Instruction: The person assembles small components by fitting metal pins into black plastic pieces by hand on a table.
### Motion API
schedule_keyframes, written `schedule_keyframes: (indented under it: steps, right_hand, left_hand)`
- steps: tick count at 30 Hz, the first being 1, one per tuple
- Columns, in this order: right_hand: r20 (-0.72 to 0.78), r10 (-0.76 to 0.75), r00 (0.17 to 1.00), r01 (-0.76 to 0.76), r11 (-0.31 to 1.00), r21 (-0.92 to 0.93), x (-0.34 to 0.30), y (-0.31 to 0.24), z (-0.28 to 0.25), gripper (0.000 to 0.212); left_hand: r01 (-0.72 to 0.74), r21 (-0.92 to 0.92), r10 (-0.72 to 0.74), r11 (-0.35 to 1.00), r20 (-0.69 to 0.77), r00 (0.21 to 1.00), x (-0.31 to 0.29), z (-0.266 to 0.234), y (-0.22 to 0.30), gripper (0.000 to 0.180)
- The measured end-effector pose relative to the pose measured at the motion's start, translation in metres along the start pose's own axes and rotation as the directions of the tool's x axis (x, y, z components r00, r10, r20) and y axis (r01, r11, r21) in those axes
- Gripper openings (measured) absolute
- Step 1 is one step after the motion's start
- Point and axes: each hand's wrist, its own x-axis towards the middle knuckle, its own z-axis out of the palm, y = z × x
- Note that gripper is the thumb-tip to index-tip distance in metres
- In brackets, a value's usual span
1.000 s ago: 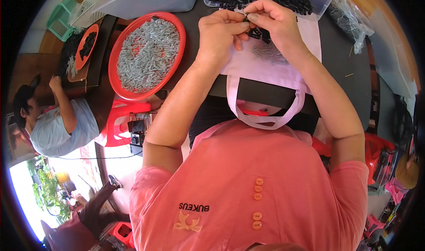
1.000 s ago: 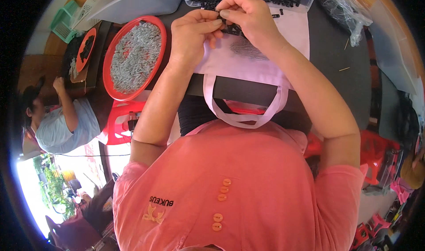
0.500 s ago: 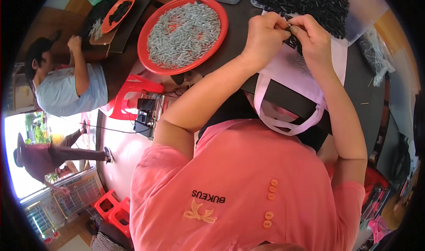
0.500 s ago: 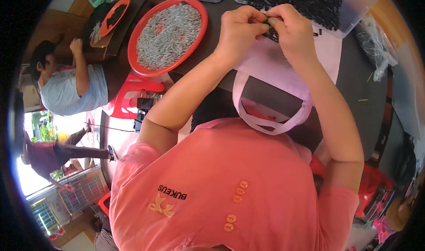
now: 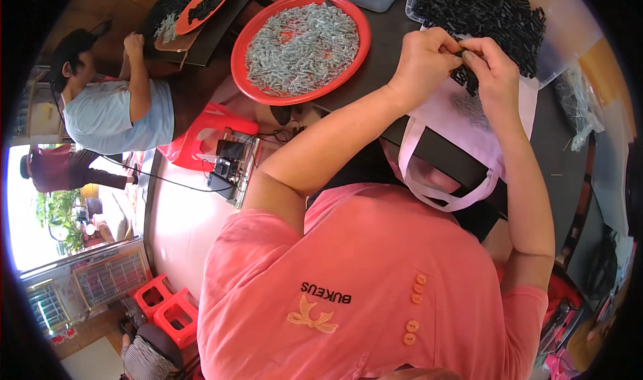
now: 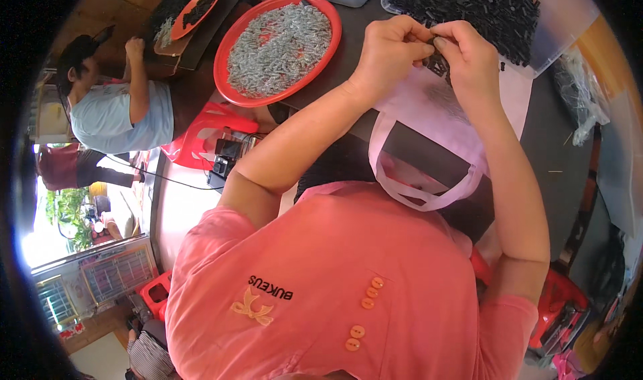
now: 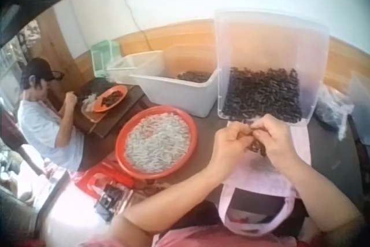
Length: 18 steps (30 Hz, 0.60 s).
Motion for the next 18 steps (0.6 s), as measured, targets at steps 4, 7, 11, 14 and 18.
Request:
schedule_keyframes:
  steps: [4, 7, 11, 14, 18]
  right_hand:
    - [-0.001, -0.233, 0.973, 0.218, 0.913, -0.345, -0.003, -0.008, 0.005, 0.011]
    - [-0.01, -0.201, 0.98, 0.189, 0.937, -0.293, -0.003, -0.007, 0.007, 0.009]
    - [-0.002, 0.079, 0.997, -0.078, 0.993, 0.091, -0.003, 0.0, -0.002, 0.01]
    - [0.048, 0.169, 0.984, -0.176, 0.95, 0.257, 0.003, -0.003, -0.002, 0.013]
    - [0.034, 0.246, 0.969, -0.241, 0.896, 0.373, 0.006, -0.004, -0.001, 0.011]
  left_hand:
    - [-0.131, 0.21, 0.136, 0.969, -0.009, 0.991, -0.001, -0.001, -0.008, 0.01]
    - [-0.077, 0.167, 0.08, 0.983, -0.009, 0.997, -0.002, -0.003, -0.007, 0.011]
    - [0.125, -0.097, -0.124, 0.987, 0.009, 0.992, -0.001, 0.004, 0.002, 0.01]
    - [0.119, -0.113, -0.121, 0.986, -0.009, 0.993, -0.003, 0.0, 0.011, 0.01]
    - [0.169, -0.143, -0.168, 0.975, 0.019, 0.986, -0.002, -0.003, 0.015, 0.009]
